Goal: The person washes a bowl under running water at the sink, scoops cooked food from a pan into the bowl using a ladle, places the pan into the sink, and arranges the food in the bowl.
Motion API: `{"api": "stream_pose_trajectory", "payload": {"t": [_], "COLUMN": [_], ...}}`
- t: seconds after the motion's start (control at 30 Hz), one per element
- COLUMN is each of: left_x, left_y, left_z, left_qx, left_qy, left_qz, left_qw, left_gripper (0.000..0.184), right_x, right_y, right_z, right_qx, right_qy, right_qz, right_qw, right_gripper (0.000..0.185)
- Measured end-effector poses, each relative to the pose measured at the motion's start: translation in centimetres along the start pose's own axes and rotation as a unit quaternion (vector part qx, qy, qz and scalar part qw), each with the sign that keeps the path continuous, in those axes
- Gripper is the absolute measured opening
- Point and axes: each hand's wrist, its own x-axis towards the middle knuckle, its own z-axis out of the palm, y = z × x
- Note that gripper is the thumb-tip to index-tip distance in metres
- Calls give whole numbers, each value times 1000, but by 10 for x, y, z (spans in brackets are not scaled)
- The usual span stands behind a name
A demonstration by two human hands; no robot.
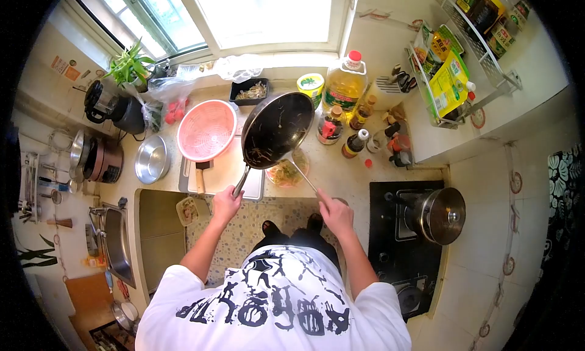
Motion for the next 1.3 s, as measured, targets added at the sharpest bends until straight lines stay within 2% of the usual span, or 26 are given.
{"api": "stream_pose_trajectory", "payload": {"t": [0.27, 0.37, 0.47, 0.57, 0.77, 0.97, 1.07, 1.17, 1.3], "left_x": [0, 0, 0, -3, -10, -9, -9, -8, -9], "left_y": [-2, -3, -7, -11, -8, -11, -11, -11, -8], "left_z": [-4, -5, -6, -2, -8, -14, -14, -12, -12], "left_qx": [20, 20, 10, -7, -31, -27, -32, -48, -72], "left_qy": [7, 17, 29, 51, 46, 50, 48, 48, 35], "left_qz": [-5, 2, 11, 30, 4, 5, -1, -3, -1], "left_qw": [1000, 1000, 999, 998, 998, 998, 998, 998, 997], "left_gripper": [28, 28, 29, 30, 28, 26, 27, 28, 29], "right_x": [-19, -26, -20, -7, 2, -20, -26, -18, 8], "right_y": [0, 12, 14, 3, -16, -11, -1, 4, -14], "right_z": [-21, -14, 3, 6, -2, -22, -25, 1, 12], "right_qx": [-52, 47, 185, 198, 80, -35, 43, 243, 291], "right_qy": [-16, 18, 96, 82, 30, 4, 23, 72, -15], "right_qz": [31, 50, 40, 54, 8, 9, 14, 40, 89], "right_qw": [998, 997, 977, 975, 996, 999, 999, 967, 953], "right_gripper": [39, 38, 34, 32, 35, 38, 36, 36, 36]}}
